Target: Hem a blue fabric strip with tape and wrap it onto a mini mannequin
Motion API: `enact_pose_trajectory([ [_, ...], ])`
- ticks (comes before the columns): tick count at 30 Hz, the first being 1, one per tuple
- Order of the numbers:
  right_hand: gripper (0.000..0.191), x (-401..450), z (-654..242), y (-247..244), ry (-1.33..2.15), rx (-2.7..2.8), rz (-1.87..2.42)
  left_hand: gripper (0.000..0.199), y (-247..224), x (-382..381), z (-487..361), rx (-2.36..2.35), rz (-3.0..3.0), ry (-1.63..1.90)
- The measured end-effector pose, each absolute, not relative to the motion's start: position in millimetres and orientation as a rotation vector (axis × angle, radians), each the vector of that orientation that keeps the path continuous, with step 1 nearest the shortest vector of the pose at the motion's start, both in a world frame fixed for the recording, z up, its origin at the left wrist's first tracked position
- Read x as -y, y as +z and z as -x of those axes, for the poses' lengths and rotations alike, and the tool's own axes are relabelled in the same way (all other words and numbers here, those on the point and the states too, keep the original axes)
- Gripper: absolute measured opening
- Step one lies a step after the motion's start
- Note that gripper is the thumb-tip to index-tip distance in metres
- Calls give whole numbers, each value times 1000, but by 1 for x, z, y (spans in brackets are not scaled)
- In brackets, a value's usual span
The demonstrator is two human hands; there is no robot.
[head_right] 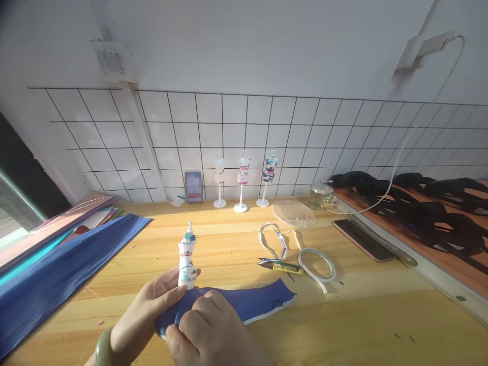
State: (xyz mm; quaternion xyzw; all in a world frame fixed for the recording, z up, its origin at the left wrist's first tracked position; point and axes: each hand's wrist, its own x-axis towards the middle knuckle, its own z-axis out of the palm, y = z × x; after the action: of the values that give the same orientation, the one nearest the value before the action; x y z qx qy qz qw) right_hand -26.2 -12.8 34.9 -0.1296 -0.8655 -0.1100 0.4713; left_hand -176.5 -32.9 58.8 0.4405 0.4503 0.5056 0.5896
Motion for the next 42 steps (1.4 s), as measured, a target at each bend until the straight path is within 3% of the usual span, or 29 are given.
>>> enact_pose_trajectory([
  [11,14,8,24,29,-234,2213,252,29,53,30,175,-1016,-997,1241],
  [15,23,4,11,44,125,2220,263,37,54,30,178,-965,-1012,1215],
  [20,13,3,4,55,628,2143,746,35,58,32,178,-890,-1069,1180],
  [24,33,3,8,55,1011,2111,927,37,55,33,177,-856,-1078,1206],
  [27,31,4,11,55,1178,2034,886,39,54,34,178,-878,-1077,1214],
  [31,22,5,12,51,1140,2000,914,39,57,35,182,-896,-1106,1169],
  [37,14,10,13,45,785,2049,878,40,59,36,183,-961,-1147,1218],
  [42,14,10,13,47,778,2052,855,44,55,36,184,-956,-1130,1205],
])
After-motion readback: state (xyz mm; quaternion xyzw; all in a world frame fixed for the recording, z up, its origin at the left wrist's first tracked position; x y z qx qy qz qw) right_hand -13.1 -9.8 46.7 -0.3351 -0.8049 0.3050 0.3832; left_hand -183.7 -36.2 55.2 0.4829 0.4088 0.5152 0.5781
